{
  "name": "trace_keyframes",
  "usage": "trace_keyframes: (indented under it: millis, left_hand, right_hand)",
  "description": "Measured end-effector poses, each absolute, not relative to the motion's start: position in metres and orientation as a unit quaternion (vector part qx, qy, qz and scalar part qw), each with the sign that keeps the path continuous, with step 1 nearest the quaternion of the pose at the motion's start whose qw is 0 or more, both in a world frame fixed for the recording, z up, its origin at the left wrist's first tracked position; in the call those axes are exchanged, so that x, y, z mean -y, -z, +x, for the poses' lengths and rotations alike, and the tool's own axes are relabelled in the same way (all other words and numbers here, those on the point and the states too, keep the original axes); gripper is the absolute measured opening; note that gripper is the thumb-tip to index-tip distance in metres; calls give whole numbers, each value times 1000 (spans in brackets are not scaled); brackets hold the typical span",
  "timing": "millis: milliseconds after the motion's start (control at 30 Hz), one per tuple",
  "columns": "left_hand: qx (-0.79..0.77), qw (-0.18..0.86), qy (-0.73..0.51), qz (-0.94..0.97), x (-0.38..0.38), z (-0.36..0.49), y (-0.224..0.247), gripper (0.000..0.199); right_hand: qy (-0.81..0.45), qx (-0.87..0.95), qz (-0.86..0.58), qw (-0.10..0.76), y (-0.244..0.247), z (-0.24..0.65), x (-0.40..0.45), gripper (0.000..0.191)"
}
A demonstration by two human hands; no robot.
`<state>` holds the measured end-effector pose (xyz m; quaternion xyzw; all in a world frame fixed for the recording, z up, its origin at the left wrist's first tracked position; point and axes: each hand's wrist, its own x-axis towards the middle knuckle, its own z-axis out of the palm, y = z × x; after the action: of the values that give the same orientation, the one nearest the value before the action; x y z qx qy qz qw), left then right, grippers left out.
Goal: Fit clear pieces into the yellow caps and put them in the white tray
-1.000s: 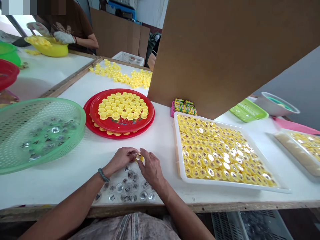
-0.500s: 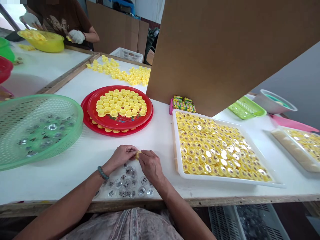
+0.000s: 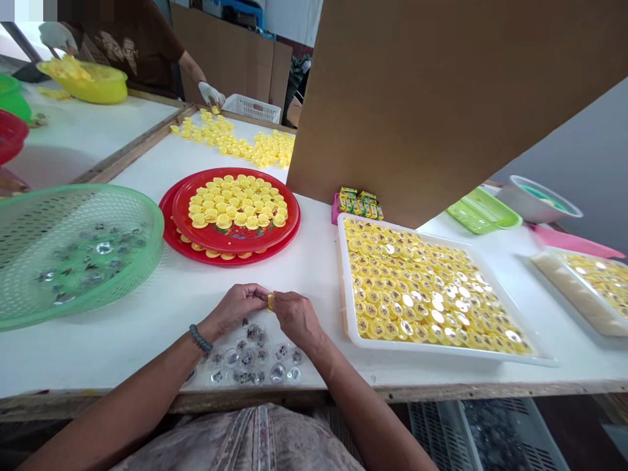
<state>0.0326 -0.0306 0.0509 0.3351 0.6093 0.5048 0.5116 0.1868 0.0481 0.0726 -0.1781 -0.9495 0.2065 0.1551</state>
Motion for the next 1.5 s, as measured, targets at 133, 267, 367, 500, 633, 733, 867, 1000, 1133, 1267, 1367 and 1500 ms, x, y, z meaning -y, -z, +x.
trace_keyframes:
  millis: [133,267,367,500,633,733,867,1000,1133,1267,1367,1500]
  left_hand:
    - [-617,508,-505,327,30,34,-50,21]
    - [-622,494,-510,330,29,36,-51,20]
    - [-619,500,-529,296,27,38,-54,24]
    - [-606,530,-540,245,24,40,-55,26]
    - [-620,530,-528,237,22,40,-54,26]
    - [-621,529,-526,239,23,40,-53,25]
    - [-612,539,-529,234,26,40,-54,27]
    - [-604,543,-530,241,29,41,-55,31]
    - [-627,531,-521,232,24,42,-54,33]
    - [-634,533,-509,232,20,40,-54,33]
    - [-624,546,-515,218,21,39,-56,33]
    - [-612,554,-524,210,24,40,-59,33]
  right_hand:
    - [-191,960,-147,143,-72,188,-54,21]
    - [-182,963,-141,138,-71,188,-55,20]
    - [-218,951,-150,159,-67,188,-55,19]
    - [-250,927,-174,217,-56,190,-53,15]
    - [-210,942,-175,194,-53,190,-49,17]
    - [-207,948,-172,169,-56,190,-48,21]
    - [-292,911,-188,223,-57,196,-51,15]
    - [-317,864,-281,272,-57,201,-48,28]
    - [-311,870,-297,241,-58,193,-42,21]
    - [-307,867,-329,213,-56,187,-44,14]
    - [-316,857,-341,221,-53,189,-46,19]
    - [-298,870,-308,242,-51,196,-42,20]
